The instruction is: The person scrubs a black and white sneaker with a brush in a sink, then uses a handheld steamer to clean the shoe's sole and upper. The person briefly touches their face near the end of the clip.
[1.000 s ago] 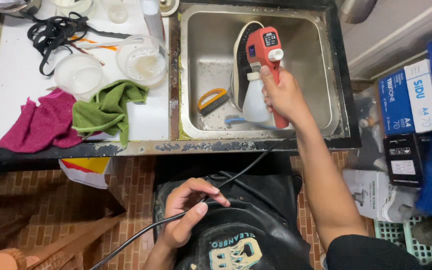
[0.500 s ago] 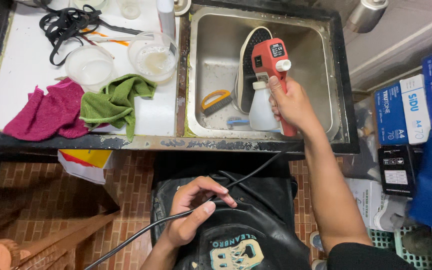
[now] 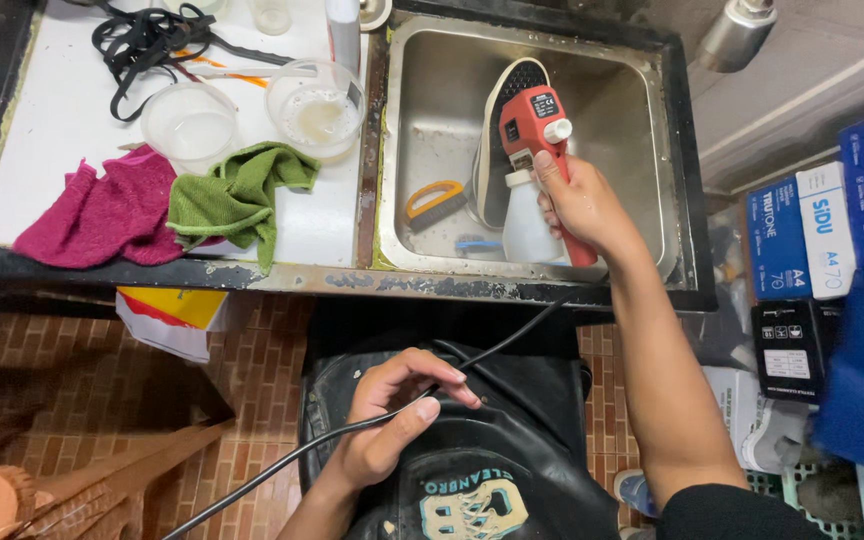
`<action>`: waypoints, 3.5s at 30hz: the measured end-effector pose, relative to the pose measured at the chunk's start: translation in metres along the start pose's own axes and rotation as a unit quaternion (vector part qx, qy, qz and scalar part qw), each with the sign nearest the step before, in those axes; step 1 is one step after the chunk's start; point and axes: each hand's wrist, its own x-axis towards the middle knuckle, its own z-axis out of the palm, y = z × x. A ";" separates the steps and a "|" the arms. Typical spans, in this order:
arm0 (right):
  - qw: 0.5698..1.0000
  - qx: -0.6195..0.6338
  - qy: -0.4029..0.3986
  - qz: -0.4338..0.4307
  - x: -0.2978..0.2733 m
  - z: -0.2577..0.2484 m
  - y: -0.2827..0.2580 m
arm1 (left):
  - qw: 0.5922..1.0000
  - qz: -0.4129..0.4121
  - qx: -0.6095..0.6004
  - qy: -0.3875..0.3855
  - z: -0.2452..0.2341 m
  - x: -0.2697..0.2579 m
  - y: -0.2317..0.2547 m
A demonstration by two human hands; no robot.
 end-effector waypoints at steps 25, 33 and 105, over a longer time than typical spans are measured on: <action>0.999 -0.011 0.039 0.026 0.007 -0.003 0.002 | 1.000 0.003 0.008 0.020 -0.007 0.002 0.003; 0.995 0.051 0.082 0.000 -0.002 -0.006 0.010 | 0.999 0.022 -0.020 0.014 -0.007 0.001 0.001; 0.972 0.188 0.124 -0.074 -0.003 0.013 0.030 | 0.990 0.020 0.010 0.138 0.013 -0.027 -0.022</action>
